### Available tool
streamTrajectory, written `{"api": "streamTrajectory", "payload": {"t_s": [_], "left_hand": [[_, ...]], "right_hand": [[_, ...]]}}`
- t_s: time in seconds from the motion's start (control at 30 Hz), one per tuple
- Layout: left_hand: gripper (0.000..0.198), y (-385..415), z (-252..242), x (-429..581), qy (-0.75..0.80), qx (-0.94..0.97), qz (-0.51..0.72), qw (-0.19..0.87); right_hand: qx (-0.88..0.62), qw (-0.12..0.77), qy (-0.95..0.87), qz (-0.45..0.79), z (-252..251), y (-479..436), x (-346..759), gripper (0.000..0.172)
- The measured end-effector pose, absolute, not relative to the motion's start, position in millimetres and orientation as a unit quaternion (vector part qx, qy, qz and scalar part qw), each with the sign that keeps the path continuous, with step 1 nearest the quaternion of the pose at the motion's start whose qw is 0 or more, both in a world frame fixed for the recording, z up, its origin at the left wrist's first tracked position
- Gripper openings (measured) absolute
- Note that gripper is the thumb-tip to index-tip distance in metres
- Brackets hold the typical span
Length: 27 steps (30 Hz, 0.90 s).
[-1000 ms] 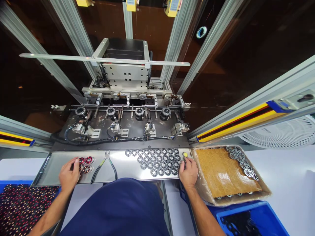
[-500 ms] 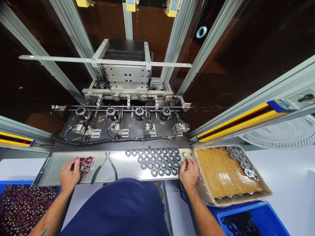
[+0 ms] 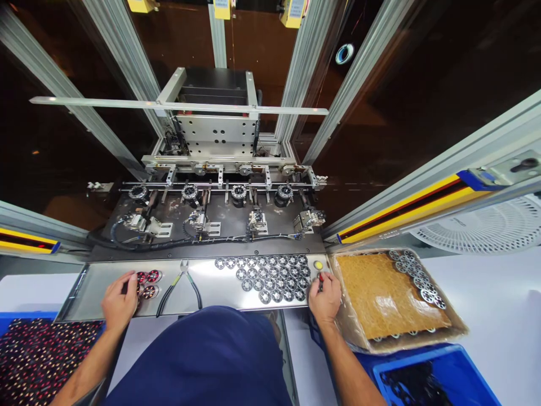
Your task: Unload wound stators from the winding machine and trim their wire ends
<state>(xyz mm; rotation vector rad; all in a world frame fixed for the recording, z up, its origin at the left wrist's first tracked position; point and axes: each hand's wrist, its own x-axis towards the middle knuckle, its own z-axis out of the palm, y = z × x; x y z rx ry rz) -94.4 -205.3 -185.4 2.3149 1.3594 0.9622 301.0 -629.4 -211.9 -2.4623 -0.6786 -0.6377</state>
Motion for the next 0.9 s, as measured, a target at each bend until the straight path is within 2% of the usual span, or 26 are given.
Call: {"api": "streamTrajectory", "payload": {"t_s": [0.9], "left_hand": [[0.035,-207.0,-182.0,-92.7,0.474,0.803,0.332,0.142]], "right_hand": [[-0.907,0.254,-0.247,-0.229,-208.4,-627.3,299.7,0.028]]}}
